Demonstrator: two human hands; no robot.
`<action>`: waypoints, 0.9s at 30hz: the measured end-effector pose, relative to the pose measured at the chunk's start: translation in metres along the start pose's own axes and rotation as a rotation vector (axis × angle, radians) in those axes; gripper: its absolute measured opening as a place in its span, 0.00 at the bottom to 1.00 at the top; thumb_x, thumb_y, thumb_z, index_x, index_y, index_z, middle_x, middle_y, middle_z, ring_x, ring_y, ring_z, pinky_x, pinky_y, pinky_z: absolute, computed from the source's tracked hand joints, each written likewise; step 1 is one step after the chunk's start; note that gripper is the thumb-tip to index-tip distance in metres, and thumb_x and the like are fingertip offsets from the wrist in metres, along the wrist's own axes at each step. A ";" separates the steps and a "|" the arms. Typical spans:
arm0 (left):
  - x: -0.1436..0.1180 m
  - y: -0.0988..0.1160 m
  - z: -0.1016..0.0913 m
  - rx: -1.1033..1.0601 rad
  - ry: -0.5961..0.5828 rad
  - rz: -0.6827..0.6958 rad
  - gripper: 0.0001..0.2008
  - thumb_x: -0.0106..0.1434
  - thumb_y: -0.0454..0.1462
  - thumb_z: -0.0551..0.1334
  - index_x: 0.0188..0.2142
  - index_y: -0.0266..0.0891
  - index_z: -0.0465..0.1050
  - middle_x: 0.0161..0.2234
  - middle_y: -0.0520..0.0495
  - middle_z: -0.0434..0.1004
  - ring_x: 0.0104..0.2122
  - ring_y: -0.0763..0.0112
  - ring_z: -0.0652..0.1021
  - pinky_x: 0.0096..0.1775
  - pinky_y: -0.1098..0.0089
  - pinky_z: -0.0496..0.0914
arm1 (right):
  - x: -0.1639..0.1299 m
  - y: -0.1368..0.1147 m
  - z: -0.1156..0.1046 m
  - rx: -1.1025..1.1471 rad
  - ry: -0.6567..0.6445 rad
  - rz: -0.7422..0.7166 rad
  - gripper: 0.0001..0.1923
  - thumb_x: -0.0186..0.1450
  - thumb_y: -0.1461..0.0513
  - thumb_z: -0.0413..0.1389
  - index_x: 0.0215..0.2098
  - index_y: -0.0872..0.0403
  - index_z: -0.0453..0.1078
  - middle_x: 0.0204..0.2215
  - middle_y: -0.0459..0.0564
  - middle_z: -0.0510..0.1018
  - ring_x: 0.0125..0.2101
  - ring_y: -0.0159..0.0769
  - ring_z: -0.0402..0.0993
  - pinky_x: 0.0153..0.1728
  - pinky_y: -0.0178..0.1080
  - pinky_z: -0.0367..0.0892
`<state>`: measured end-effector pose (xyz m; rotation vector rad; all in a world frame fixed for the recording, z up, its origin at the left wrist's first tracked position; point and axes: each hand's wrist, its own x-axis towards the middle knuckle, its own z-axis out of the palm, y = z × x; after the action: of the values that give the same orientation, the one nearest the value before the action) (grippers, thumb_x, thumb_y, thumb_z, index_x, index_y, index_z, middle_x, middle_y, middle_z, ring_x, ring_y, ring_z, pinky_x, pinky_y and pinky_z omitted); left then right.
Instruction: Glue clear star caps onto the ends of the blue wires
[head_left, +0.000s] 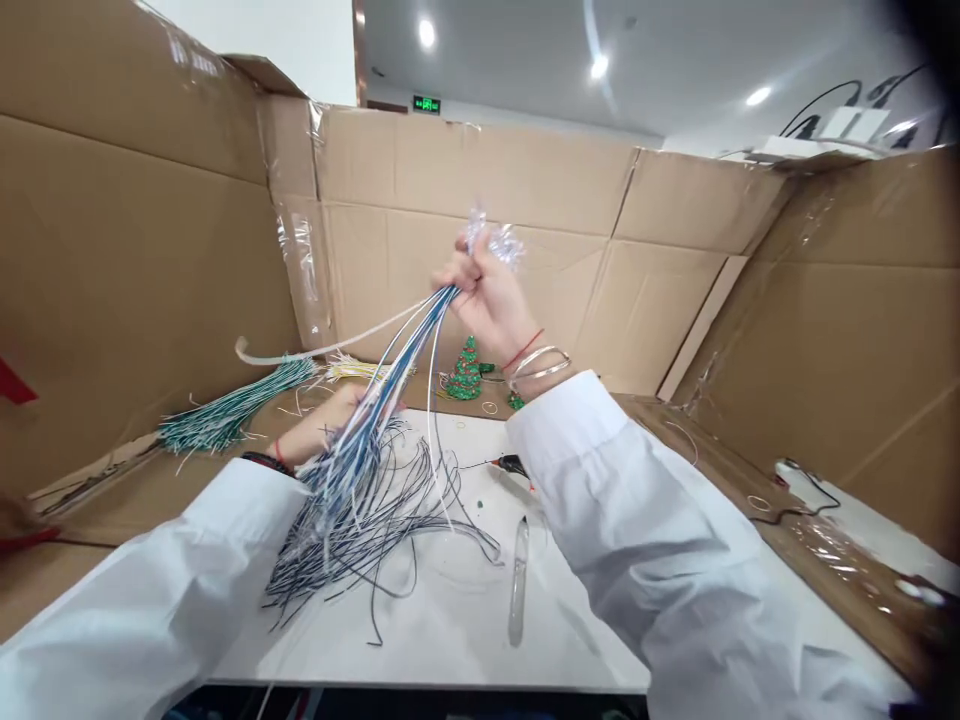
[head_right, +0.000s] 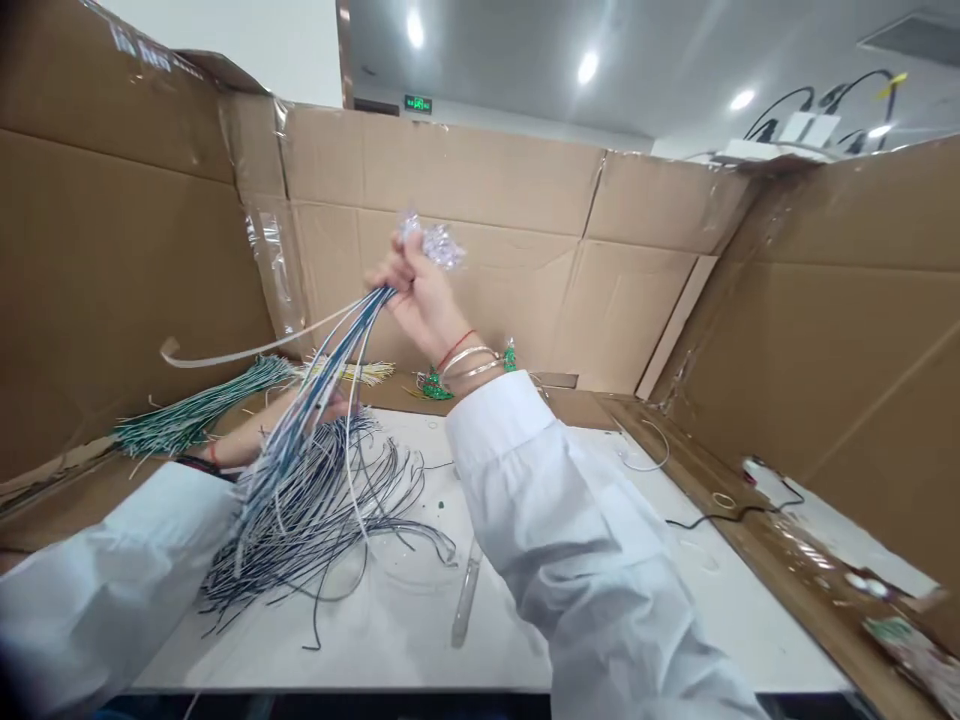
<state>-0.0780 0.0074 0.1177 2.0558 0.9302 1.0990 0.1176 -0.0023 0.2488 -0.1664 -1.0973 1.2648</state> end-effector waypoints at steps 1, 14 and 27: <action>-0.004 -0.002 0.010 0.052 -0.095 0.003 0.19 0.51 0.49 0.64 0.34 0.35 0.77 0.33 0.44 0.79 0.33 0.62 0.76 0.37 0.66 0.70 | -0.002 0.007 0.000 0.006 -0.025 0.041 0.17 0.70 0.55 0.42 0.26 0.53 0.59 0.16 0.36 0.45 0.15 0.24 0.44 0.23 0.29 0.59; -0.077 -0.059 0.091 0.723 -0.468 0.010 0.33 0.55 0.57 0.55 0.55 0.42 0.64 0.34 0.40 0.78 0.37 0.54 0.77 0.38 0.64 0.68 | 0.007 -0.034 -0.017 -0.224 0.121 -0.162 0.19 0.70 0.56 0.40 0.23 0.52 0.57 0.13 0.35 0.44 0.14 0.25 0.42 0.22 0.28 0.60; -0.071 -0.056 0.087 0.825 -0.482 0.048 0.26 0.63 0.50 0.51 0.55 0.39 0.64 0.37 0.39 0.79 0.36 0.53 0.78 0.36 0.62 0.69 | -0.085 -0.186 -0.031 -0.512 0.189 0.164 0.24 0.68 0.55 0.36 0.25 0.58 0.65 0.13 0.34 0.52 0.13 0.14 0.48 0.13 0.19 0.42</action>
<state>-0.0483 -0.0353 0.0034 2.8183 1.1891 0.1721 0.2744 -0.1256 0.3047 -0.7594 -1.2410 1.0618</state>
